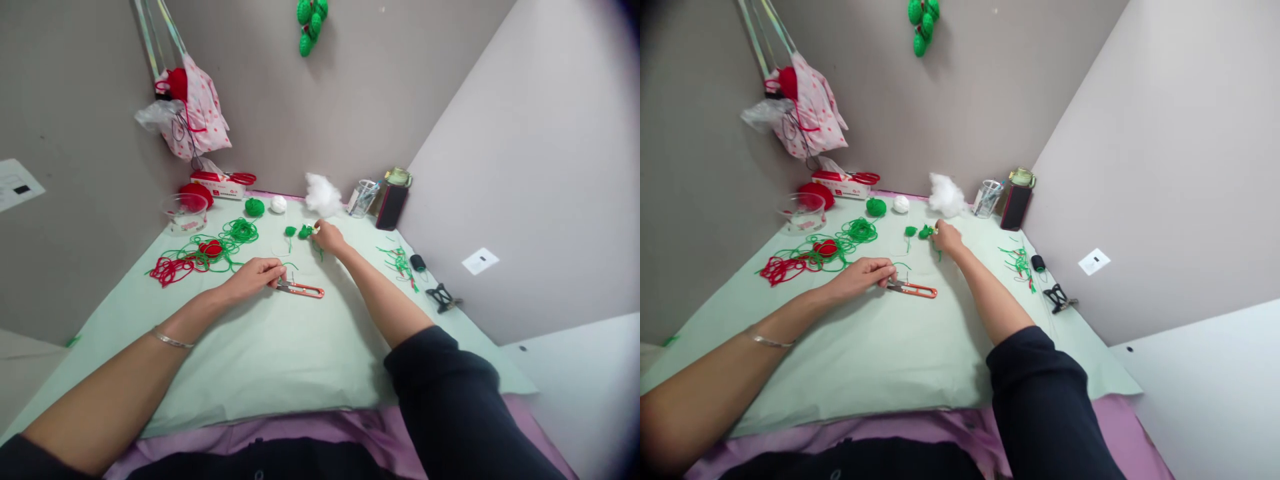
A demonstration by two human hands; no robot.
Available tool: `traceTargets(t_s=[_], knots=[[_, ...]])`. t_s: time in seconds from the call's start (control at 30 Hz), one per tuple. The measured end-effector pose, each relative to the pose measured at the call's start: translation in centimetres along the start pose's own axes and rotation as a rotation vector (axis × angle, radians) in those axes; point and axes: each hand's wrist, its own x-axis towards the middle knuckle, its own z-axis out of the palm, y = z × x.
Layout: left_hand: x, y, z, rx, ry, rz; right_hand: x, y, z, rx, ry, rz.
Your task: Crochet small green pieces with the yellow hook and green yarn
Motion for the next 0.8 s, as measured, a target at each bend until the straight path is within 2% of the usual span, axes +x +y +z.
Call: traceTargets(t_s=[0.07,0.13,0.27,0.4,0.57,0.7,0.8], knots=[[0.0,0.0,-0.2,-0.011,0.003,0.002,-0.3,-0.8,-0.7,0.086,0.08,-0.014],[-0.1,0.0,-0.3,-0.026,0.004,0.006,-1.9,-1.5,-1.4,0.201,0.088,-0.06],[-0.1,0.2,-0.1,-0.056,-0.021,0.03,-7.9,-2.3,-1.9,0.488,-0.064,-0.183],[-0.3,1.0,0.9,-0.06,-0.048,0.06,-12.8,-2.2,-0.6,0.733,-0.171,-0.223],[-0.8,1.5,2.0,-0.016,-0.098,0.057,-13.1,-1.3,1.2,1.03,-0.154,-0.112],[-0.8,1.3,2.1,0.006,-0.115,0.057,-12.8,-1.0,0.9,1.211,-0.223,-0.057],[-0.6,1.2,1.7,0.005,-0.073,0.068,-13.1,-0.9,0.4,1.271,-0.274,-0.047]])
